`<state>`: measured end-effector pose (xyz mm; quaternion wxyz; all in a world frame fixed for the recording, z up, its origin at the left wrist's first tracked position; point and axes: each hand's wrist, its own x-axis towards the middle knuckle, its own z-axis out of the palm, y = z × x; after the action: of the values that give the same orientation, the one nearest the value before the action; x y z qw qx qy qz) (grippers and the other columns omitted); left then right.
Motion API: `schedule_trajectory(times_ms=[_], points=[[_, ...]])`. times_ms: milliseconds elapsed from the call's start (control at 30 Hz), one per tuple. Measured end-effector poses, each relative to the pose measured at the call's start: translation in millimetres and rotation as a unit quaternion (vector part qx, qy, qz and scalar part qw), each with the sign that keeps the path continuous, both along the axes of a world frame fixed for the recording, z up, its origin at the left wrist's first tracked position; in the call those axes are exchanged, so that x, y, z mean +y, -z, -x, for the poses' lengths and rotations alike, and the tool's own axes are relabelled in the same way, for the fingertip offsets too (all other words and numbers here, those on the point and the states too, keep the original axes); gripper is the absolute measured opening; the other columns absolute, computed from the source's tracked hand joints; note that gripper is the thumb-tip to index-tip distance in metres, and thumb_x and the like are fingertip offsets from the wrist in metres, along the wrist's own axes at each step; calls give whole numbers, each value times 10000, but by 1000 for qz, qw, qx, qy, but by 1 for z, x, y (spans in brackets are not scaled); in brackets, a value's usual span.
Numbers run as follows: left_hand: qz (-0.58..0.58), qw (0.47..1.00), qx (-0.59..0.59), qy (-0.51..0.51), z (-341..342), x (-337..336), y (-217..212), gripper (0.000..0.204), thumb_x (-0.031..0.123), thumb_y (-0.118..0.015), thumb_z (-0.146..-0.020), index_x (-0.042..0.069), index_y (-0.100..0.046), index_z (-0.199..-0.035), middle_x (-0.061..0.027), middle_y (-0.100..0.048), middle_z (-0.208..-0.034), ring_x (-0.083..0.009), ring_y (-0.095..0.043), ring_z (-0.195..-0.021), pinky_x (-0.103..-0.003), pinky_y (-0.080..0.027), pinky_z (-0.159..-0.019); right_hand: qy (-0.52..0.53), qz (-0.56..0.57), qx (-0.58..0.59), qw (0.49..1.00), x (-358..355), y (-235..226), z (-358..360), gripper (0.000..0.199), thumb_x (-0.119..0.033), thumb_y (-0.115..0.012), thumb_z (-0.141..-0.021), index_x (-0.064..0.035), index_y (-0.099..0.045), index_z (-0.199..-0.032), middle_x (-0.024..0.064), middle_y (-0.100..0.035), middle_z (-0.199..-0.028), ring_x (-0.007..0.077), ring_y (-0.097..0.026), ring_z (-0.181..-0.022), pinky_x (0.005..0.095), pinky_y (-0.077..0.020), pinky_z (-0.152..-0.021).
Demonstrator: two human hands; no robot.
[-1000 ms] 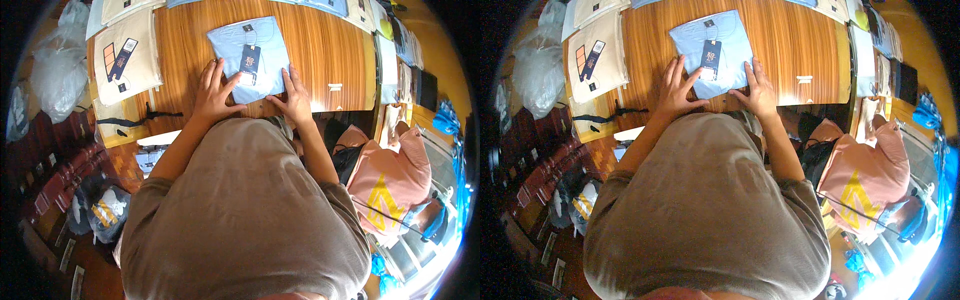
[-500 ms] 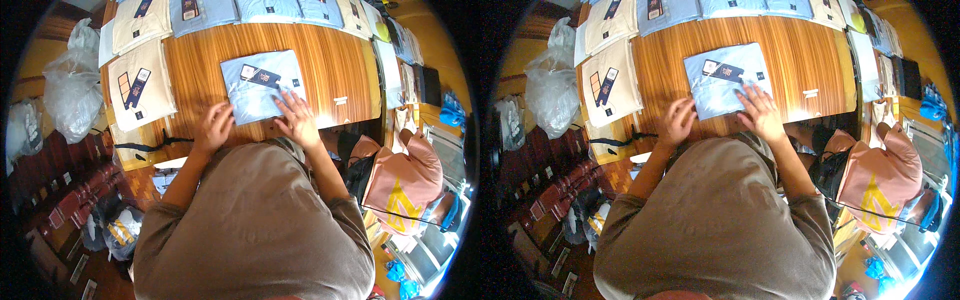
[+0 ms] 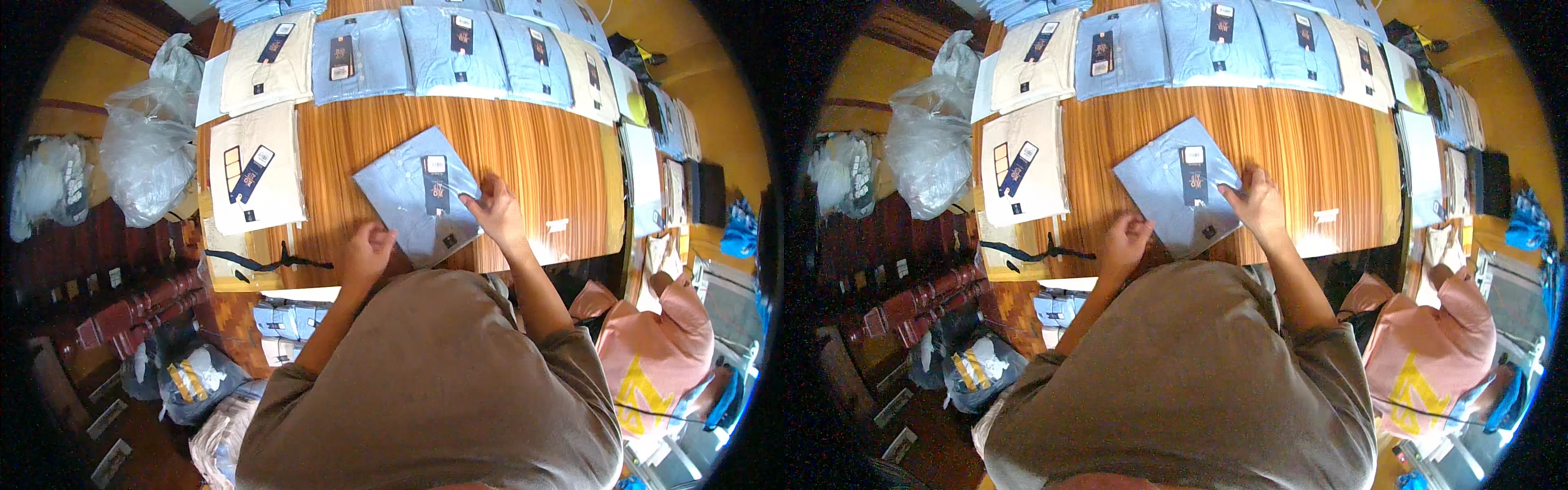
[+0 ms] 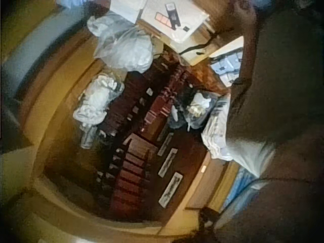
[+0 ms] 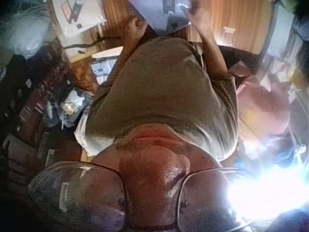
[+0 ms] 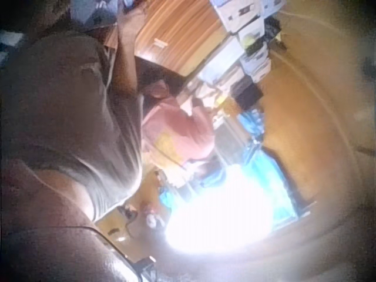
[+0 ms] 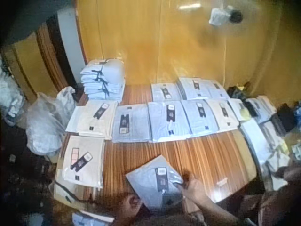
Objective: The person sorts several packaged shirts on a table by moving them from stacks onto the table surface and then placing them back into stacks.
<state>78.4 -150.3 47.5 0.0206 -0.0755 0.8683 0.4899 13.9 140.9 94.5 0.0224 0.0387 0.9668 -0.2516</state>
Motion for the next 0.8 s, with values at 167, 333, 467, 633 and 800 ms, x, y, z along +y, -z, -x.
schedule_trajectory(times_ms=[167, 333, 467, 633, 800], points=[[-70, 983, -168, -8, 6, 6, -13, 348, 270, -813, -905, -9, -679, -1066, -132, -710, -974, -185, -696, -909, -319, -552, -806, -10, 222, -261, 939, 21, 40, 29, 653, -487, -828, -837, 5, -657, -1231, 198, -759, -1014, 300, -752, -922, 408, -584, -831], [-152, 987, -45, -31, 34, -16, -63, 198, 143, -728, -982, 9, -636, -1095, -90, -712, -1013, -123, -658, -937, -284, -533, -795, -12, 466, -205, 861, -14, -5, 35, 486, -111, -863, -856, 11, -631, -1266, 76, -733, -1099, 163, -683, -1016, 346, -571, -901], [-140, 988, 0, -65, 100, -50, -84, 219, 63, -697, -995, 23, -605, -1190, -25, -678, -937, -67, -614, -820, -216, -481, -680, 5, 540, -107, 835, -46, -30, 91, 590, -29, -883, -802, 16, -551, -1288, 107, -709, -1147, 176, -679, -1063, 342, -575, -896], [-193, 963, 142, -126, 233, -73, -89, 423, 78, -672, -1014, 29, -519, -1405, -86, -699, -1145, -126, -635, -1048, -251, -485, -875, -12, 450, -11, 893, -96, -58, 218, 390, -222, -901, -811, 38, -685, -1006, 131, -737, -875, 155, -675, -781, 316, -551, -714], [-113, 935, 228, -248, 259, -43, -44, 418, 63, -697, -989, 8, -536, -1370, -156, -624, -1352, -201, -581, -1231, -308, -486, -980, -64, 215, 116, 968, -111, -18, 300, 434, -258, -846, -843, 69, -689, -1082, 223, -744, -974, 302, -749, -823, 388, -591, -749]])
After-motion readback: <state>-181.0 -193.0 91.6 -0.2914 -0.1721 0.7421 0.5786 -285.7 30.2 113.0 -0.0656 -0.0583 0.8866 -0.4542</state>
